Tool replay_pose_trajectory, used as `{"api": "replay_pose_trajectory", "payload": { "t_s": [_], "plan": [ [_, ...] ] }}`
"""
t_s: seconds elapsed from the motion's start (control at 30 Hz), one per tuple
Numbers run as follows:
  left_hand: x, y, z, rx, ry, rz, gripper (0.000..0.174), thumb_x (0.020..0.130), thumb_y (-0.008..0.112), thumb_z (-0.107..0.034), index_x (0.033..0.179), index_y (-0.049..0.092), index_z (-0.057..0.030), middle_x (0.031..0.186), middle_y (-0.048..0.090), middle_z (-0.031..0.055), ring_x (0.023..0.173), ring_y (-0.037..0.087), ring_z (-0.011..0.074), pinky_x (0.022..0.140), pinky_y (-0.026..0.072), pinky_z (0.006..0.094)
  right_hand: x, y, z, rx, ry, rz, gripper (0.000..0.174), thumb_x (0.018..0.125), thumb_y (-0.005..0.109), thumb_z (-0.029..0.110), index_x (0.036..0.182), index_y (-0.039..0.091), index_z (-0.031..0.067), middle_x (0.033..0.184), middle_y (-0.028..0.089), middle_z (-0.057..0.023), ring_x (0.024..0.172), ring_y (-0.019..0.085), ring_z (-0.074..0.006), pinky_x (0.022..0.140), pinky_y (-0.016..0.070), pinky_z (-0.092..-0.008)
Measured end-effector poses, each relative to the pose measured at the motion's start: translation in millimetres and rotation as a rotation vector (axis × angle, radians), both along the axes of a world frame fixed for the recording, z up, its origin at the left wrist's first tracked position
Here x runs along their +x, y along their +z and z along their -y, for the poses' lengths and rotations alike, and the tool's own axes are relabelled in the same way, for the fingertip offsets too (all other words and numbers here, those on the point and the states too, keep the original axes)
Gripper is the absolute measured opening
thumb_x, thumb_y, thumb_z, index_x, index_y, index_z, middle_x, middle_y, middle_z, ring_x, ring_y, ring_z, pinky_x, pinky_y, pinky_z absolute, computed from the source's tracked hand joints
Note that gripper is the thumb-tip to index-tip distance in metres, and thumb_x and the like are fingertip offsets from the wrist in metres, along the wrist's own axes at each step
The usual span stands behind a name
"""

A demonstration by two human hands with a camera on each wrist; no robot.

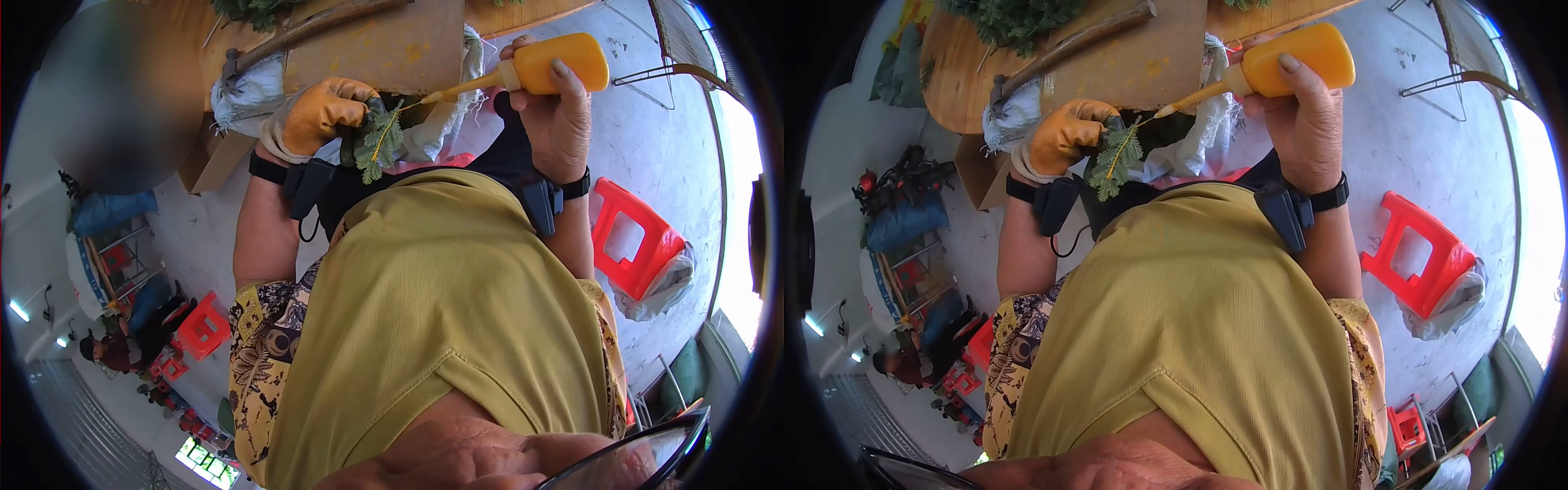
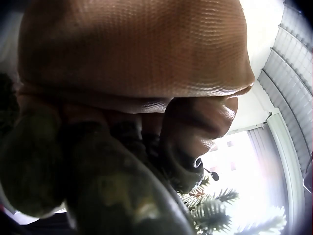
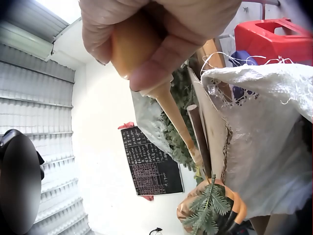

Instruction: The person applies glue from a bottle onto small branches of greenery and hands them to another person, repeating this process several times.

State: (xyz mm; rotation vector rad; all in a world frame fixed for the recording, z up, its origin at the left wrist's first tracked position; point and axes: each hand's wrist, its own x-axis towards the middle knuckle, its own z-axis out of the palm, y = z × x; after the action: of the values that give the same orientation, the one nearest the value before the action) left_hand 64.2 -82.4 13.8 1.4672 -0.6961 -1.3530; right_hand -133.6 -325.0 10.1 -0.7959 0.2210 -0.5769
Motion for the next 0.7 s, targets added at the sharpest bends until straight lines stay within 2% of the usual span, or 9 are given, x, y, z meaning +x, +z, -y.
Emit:
{"api": "replay_pose_trajectory", "payload": {
  "t_s": [0.1,0.2,0.23,0.27,0.33,0.43,0.5,0.63,0.7],
  "plan": [
    [-5,2,-1,0.033,0.001,-0.025,0.024,0.080,0.060,-0.012,0.095,0.062,0.0053,0.084,0.065,0.0028,0.075,0.059,0.0084,0.068,0.0482,0.0210,0,1,2,0.041,-0.023,0.038,0.037,0.089,0.059,0.019,0.115,0.054,-0.0066,0.104,0.064,-0.0184,0.084,0.064,-0.0249,0.056,0.0516,-0.0279],
    [-7,-9,-17,0.087,-0.032,-0.029,0.028,0.079,0.060,-0.018,0.094,0.064,0.0050,0.085,0.067,0.0070,0.076,0.060,0.0111,0.070,0.0492,0.0255,-10,-13,9,0.090,-0.017,0.048,0.040,0.090,0.057,0.018,0.121,0.049,-0.0065,0.109,0.060,-0.0182,0.100,0.060,-0.0274,0.060,0.0501,-0.0267],
    [-10,-11,-34,0.086,-0.026,0.377,0.021,0.079,0.059,-0.012,0.093,0.063,0.0020,0.088,0.067,0.0102,0.080,0.062,0.0175,0.073,0.0497,0.0311,-7,-14,8,0.297,0.037,0.080,0.041,0.091,0.056,0.019,0.122,0.048,-0.0062,0.115,0.057,-0.0183,0.104,0.059,-0.0285,0.059,0.0495,-0.0250],
    [-5,-30,-50,-0.379,-0.190,0.974,0.014,0.079,0.058,-0.009,0.090,0.061,-0.0017,0.091,0.065,0.0133,0.085,0.062,0.0264,0.074,0.0492,0.0355,-8,-20,9,0.216,-0.023,0.099,0.043,0.092,0.056,0.021,0.123,0.046,-0.0065,0.122,0.054,-0.0178,0.110,0.056,-0.0294,0.060,0.0493,-0.0235],
    [3,-65,-60,-0.261,-0.221,0.994,0.010,0.077,0.059,-0.012,0.083,0.056,-0.0044,0.093,0.063,0.0160,0.085,0.060,0.0349,0.072,0.0485,0.0362,-9,-27,16,0.263,0.002,0.103,0.045,0.092,0.058,0.022,0.126,0.045,-0.0049,0.127,0.051,-0.0185,0.117,0.051,-0.0281,0.060,0.0481,-0.0219],
    [-22,-71,-78,-0.085,0.385,0.128,0.029,0.092,0.064,-0.025,0.095,0.067,0.0038,0.084,0.067,0.0079,0.083,0.064,0.0150,0.072,0.0513,0.0304,0,-29,22,0.278,0.070,0.149,0.047,0.092,0.058,0.021,0.127,0.040,-0.0059,0.128,0.047,-0.0187,0.118,0.049,-0.0252,0.059,0.0464,-0.0216],
    [-44,-44,-85,-0.059,0.545,-0.064,0.027,0.091,0.065,-0.023,0.094,0.066,0.0044,0.082,0.067,0.0056,0.079,0.063,0.0123,0.070,0.0508,0.0278,8,-35,35,0.307,0.194,0.217,0.052,0.092,0.058,0.021,0.130,0.037,-0.0073,0.129,0.044,-0.0186,0.117,0.048,-0.0235,0.058,0.0452,-0.0214],
    [-68,-35,-129,-0.253,0.517,0.554,0.022,0.092,0.062,-0.020,0.089,0.063,0.0020,0.086,0.068,0.0105,0.073,0.067,0.0155,0.063,0.0533,0.0267,33,-25,32,0.286,0.232,0.300,0.058,0.089,0.063,0.019,0.131,0.035,-0.0092,0.129,0.043,-0.0188,0.108,0.050,-0.0191,0.059,0.0443,-0.0200],
    [-94,-10,-147,-0.186,0.697,0.050,0.022,0.093,0.061,-0.022,0.094,0.064,0.0004,0.087,0.068,0.0113,0.067,0.066,0.0153,0.059,0.0524,0.0251,46,-24,28,0.293,0.175,0.259,0.059,0.087,0.066,0.019,0.130,0.037,-0.0087,0.127,0.045,-0.0181,0.103,0.052,-0.0187,0.059,0.0446,-0.0198]
  ]
}}
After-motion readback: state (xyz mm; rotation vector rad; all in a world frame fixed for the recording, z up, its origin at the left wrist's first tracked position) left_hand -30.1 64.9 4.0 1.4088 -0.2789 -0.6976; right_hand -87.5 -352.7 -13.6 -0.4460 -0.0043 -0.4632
